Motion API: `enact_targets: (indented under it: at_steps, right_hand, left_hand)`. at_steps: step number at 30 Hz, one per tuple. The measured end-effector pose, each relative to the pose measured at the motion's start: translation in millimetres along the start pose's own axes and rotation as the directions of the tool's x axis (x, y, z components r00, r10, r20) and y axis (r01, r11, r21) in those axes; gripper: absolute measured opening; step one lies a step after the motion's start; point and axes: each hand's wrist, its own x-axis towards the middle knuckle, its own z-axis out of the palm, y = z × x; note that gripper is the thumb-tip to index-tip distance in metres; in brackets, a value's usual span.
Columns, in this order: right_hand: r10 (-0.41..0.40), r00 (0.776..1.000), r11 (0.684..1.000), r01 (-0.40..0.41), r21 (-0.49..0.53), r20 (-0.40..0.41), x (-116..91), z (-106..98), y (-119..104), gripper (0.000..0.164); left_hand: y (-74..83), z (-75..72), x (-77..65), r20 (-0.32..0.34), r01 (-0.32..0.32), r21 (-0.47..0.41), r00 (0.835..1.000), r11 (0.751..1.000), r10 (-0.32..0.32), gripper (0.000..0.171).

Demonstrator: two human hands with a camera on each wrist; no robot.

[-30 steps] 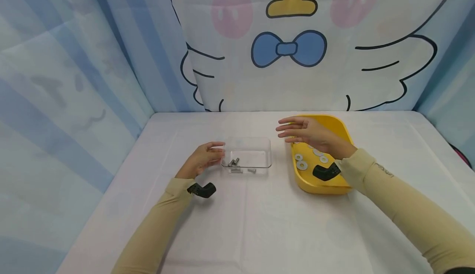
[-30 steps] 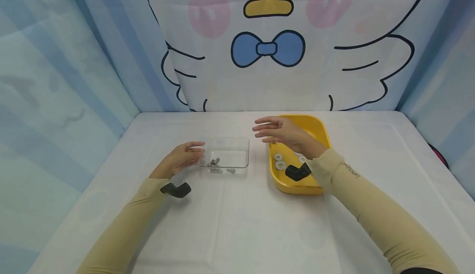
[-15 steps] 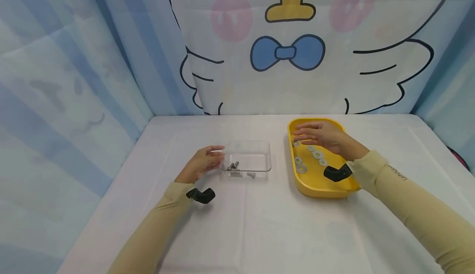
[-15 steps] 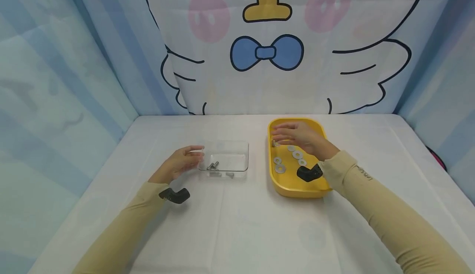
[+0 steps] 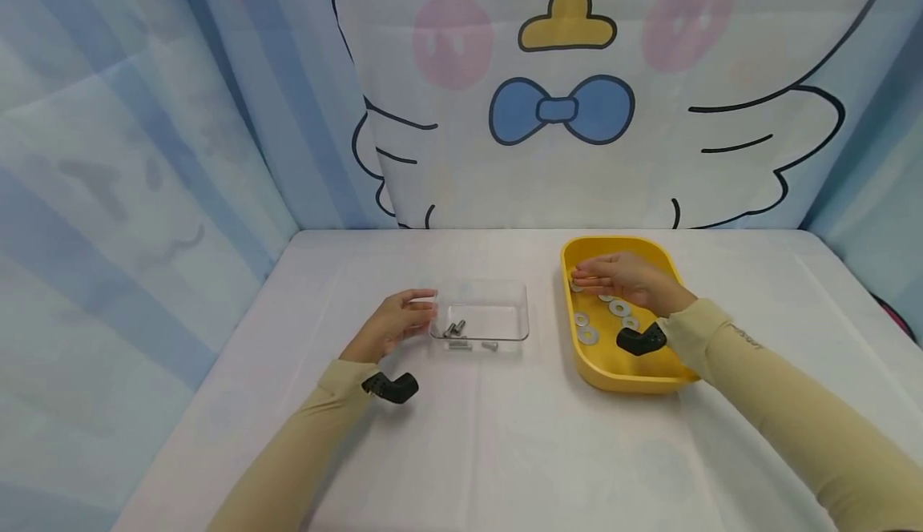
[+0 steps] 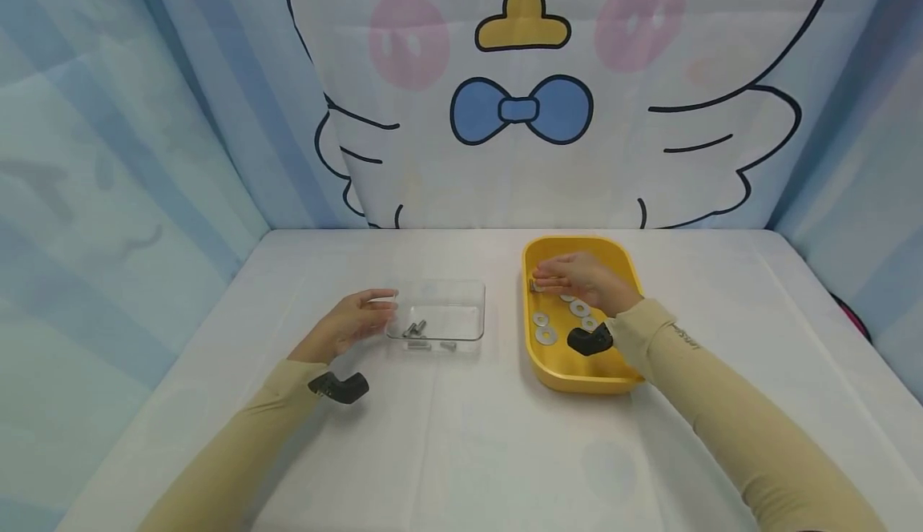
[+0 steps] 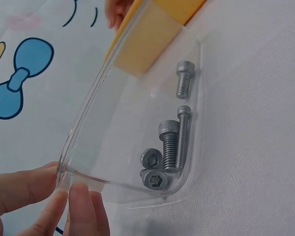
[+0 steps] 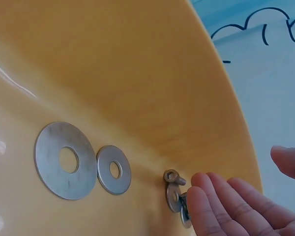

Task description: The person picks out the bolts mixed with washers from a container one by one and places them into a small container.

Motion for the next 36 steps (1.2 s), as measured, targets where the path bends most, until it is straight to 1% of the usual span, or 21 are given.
enact_targets:
  at_steps: [3, 9, 18, 29, 36]
  right_hand:
    - [0.019, 1.0, 1.0, -0.019, 0.014, 0.005, 3.9, 1.3, 1.5, 0.056]
    - [0.024, 1.0, 0.999, -0.024, 0.028, -0.004, 9.4, 1.3, 2.7, 0.056]
    - [0.047, 0.999, 0.998, -0.049, 0.048, 0.025, 16.3, -1.5, 6.0, 0.056]
    - [0.072, 0.997, 0.996, -0.073, 0.057, 0.017, 24.9, -1.0, 11.6, 0.049]
    - [0.081, 0.997, 0.99, -0.081, 0.116, 0.006, 23.4, 1.7, 16.3, 0.048]
  left_hand:
    - [-0.1, 0.1, 1.0, -0.004, 0.005, -0.007, 1.0, 1.0, -0.005, 0.048]
    - [0.0, 1.4, 1.2, -0.01, 0.01, -0.005, 1.0, 1.0, -0.01, 0.048]
    - [-1.1, 0.3, 3.3, -0.005, 0.017, -0.001, 1.0, 1.0, -0.017, 0.05]
    - [-1.3, -0.6, 1.4, 0.009, -0.007, -0.009, 1.0, 1.0, 0.007, 0.05]
    - [-2.8, 0.1, 1.7, 0.005, -0.005, -0.008, 1.0, 1.0, 0.005, 0.049]
